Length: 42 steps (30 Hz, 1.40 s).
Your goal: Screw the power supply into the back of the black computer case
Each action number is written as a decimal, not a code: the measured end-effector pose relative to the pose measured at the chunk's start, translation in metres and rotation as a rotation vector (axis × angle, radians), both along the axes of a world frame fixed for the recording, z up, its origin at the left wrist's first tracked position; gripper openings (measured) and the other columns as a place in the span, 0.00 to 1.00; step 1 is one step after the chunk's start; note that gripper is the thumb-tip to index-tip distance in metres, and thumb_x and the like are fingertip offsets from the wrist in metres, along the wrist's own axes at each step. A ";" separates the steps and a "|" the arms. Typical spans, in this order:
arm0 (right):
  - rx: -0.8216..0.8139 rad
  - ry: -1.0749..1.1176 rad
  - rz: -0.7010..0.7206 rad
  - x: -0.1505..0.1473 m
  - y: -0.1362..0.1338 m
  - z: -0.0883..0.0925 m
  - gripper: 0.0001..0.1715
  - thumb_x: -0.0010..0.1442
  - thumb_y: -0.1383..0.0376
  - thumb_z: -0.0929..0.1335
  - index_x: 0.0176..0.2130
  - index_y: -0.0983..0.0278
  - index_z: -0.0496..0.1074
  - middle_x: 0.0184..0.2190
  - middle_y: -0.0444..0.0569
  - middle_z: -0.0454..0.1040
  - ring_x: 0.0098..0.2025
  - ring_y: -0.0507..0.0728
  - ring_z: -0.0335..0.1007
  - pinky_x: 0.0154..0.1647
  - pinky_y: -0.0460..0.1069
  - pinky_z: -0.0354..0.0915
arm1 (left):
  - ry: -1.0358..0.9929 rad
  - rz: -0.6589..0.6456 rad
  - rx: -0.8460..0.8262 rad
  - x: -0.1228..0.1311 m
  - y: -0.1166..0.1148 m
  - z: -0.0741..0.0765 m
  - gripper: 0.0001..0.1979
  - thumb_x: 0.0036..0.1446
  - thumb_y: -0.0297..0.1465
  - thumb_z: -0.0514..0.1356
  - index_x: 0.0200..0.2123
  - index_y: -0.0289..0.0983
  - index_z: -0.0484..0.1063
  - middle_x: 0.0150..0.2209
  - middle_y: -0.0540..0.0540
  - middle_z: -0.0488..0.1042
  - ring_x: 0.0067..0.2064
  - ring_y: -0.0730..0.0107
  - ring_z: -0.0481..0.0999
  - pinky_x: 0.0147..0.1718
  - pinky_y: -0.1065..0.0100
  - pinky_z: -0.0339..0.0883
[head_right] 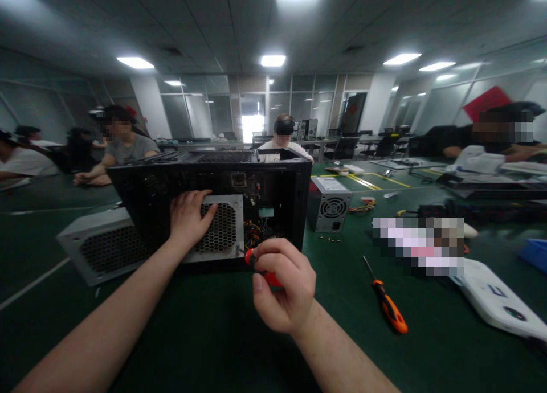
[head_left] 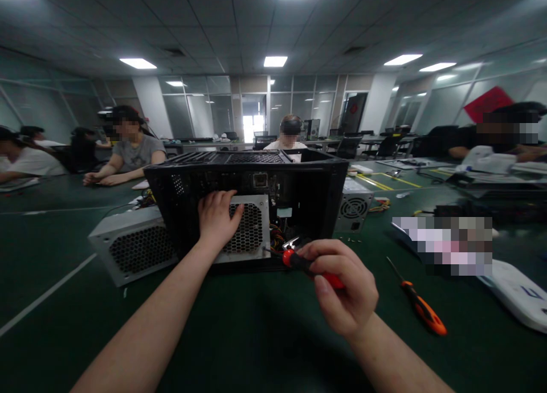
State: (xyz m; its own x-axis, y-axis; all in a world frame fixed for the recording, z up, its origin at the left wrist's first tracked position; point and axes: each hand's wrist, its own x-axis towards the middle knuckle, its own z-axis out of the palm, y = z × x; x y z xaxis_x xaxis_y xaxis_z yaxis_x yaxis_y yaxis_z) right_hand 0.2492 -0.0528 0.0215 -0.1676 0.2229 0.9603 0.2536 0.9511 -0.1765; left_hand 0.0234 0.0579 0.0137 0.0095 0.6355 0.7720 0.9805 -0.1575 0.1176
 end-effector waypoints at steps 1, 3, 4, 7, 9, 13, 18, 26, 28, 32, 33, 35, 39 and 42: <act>0.002 0.000 0.003 0.000 0.000 0.000 0.07 0.52 0.72 0.62 0.32 0.63 0.67 0.30 0.50 0.69 0.32 0.55 0.70 0.29 0.51 0.69 | 0.003 0.003 0.005 0.000 0.000 0.000 0.20 0.58 0.41 0.50 0.50 0.38 0.68 0.47 0.41 0.71 0.52 0.53 0.64 0.51 0.53 0.54; 0.003 0.002 0.008 0.000 0.001 0.000 0.08 0.51 0.73 0.62 0.32 0.63 0.67 0.30 0.50 0.69 0.32 0.55 0.70 0.29 0.51 0.69 | 0.008 0.006 0.005 0.000 0.000 0.000 0.21 0.59 0.41 0.50 0.50 0.38 0.68 0.47 0.41 0.71 0.52 0.53 0.65 0.51 0.53 0.54; 0.003 0.003 0.010 0.000 0.001 0.000 0.08 0.51 0.73 0.62 0.32 0.63 0.66 0.30 0.49 0.69 0.32 0.55 0.70 0.29 0.51 0.69 | 0.009 0.004 0.002 0.000 0.000 0.000 0.21 0.59 0.41 0.50 0.50 0.38 0.68 0.47 0.41 0.71 0.51 0.53 0.65 0.51 0.53 0.54; 0.004 0.000 0.018 -0.001 0.001 0.000 0.08 0.51 0.73 0.62 0.32 0.63 0.67 0.29 0.49 0.69 0.32 0.55 0.70 0.29 0.51 0.70 | 0.008 -0.001 0.000 0.000 0.000 0.000 0.20 0.59 0.41 0.50 0.50 0.38 0.67 0.47 0.41 0.71 0.51 0.53 0.65 0.50 0.53 0.54; 0.000 -0.001 0.018 -0.001 0.001 0.000 0.08 0.51 0.74 0.62 0.31 0.63 0.67 0.29 0.49 0.69 0.32 0.55 0.70 0.29 0.51 0.70 | 0.009 -0.001 0.007 0.000 0.000 0.000 0.20 0.59 0.41 0.50 0.50 0.38 0.67 0.47 0.41 0.71 0.51 0.53 0.65 0.50 0.54 0.54; -0.015 0.002 0.014 -0.001 0.001 0.000 0.08 0.51 0.75 0.63 0.31 0.63 0.67 0.29 0.49 0.69 0.32 0.55 0.70 0.29 0.51 0.69 | 0.004 0.006 -0.003 0.000 -0.001 0.001 0.20 0.58 0.41 0.50 0.50 0.38 0.68 0.47 0.41 0.71 0.51 0.53 0.65 0.51 0.53 0.54; -0.004 -0.011 0.041 -0.001 0.001 0.002 0.07 0.52 0.72 0.63 0.32 0.63 0.67 0.29 0.49 0.70 0.32 0.56 0.70 0.28 0.51 0.69 | 0.001 0.007 -0.018 0.001 -0.002 0.002 0.21 0.58 0.41 0.50 0.51 0.39 0.67 0.47 0.41 0.71 0.51 0.53 0.65 0.51 0.53 0.54; -0.018 -0.027 0.053 -0.001 0.003 -0.002 0.07 0.52 0.72 0.63 0.33 0.62 0.67 0.30 0.49 0.69 0.33 0.56 0.70 0.29 0.51 0.69 | -0.010 0.002 -0.023 0.000 -0.001 0.001 0.20 0.58 0.41 0.50 0.50 0.39 0.68 0.47 0.41 0.71 0.52 0.53 0.64 0.51 0.53 0.54; -0.039 -0.038 0.057 0.000 0.003 -0.001 0.08 0.52 0.72 0.62 0.34 0.62 0.66 0.31 0.49 0.68 0.34 0.56 0.69 0.30 0.51 0.69 | -0.006 0.001 -0.015 0.000 -0.001 0.001 0.20 0.58 0.41 0.50 0.50 0.39 0.68 0.47 0.41 0.71 0.52 0.54 0.65 0.51 0.54 0.54; -0.141 -0.165 0.010 0.009 -0.003 0.011 0.12 0.52 0.70 0.63 0.39 0.62 0.63 0.39 0.52 0.67 0.40 0.57 0.68 0.37 0.53 0.69 | -0.015 -0.005 -0.002 0.000 -0.002 0.001 0.20 0.58 0.41 0.50 0.51 0.38 0.67 0.47 0.41 0.71 0.52 0.54 0.64 0.53 0.53 0.53; -0.191 -0.239 -0.041 0.012 -0.007 0.015 0.14 0.52 0.70 0.63 0.42 0.61 0.62 0.42 0.53 0.67 0.43 0.58 0.68 0.40 0.53 0.69 | -0.021 -0.005 -0.006 0.000 -0.002 0.001 0.20 0.58 0.40 0.50 0.51 0.38 0.67 0.47 0.41 0.71 0.52 0.54 0.64 0.53 0.53 0.53; -0.277 -0.381 -0.155 0.017 -0.016 0.019 0.18 0.55 0.71 0.63 0.47 0.60 0.61 0.48 0.54 0.66 0.49 0.57 0.67 0.45 0.52 0.68 | -0.030 -0.006 -0.018 0.001 -0.003 0.001 0.20 0.58 0.40 0.50 0.50 0.39 0.67 0.47 0.42 0.71 0.52 0.54 0.64 0.52 0.53 0.53; -0.269 -0.507 -0.230 0.018 -0.033 0.015 0.21 0.58 0.70 0.62 0.52 0.58 0.60 0.48 0.52 0.72 0.48 0.56 0.71 0.43 0.49 0.71 | -0.040 -0.002 -0.023 0.002 -0.003 0.002 0.20 0.58 0.40 0.50 0.50 0.39 0.67 0.48 0.41 0.71 0.52 0.54 0.64 0.52 0.52 0.53; -0.191 -0.466 -0.317 0.009 -0.042 0.005 0.15 0.58 0.65 0.64 0.47 0.61 0.64 0.40 0.51 0.76 0.39 0.56 0.75 0.34 0.48 0.72 | -0.050 0.001 -0.048 0.002 -0.002 0.004 0.19 0.58 0.40 0.50 0.50 0.39 0.68 0.48 0.41 0.71 0.52 0.54 0.65 0.52 0.52 0.54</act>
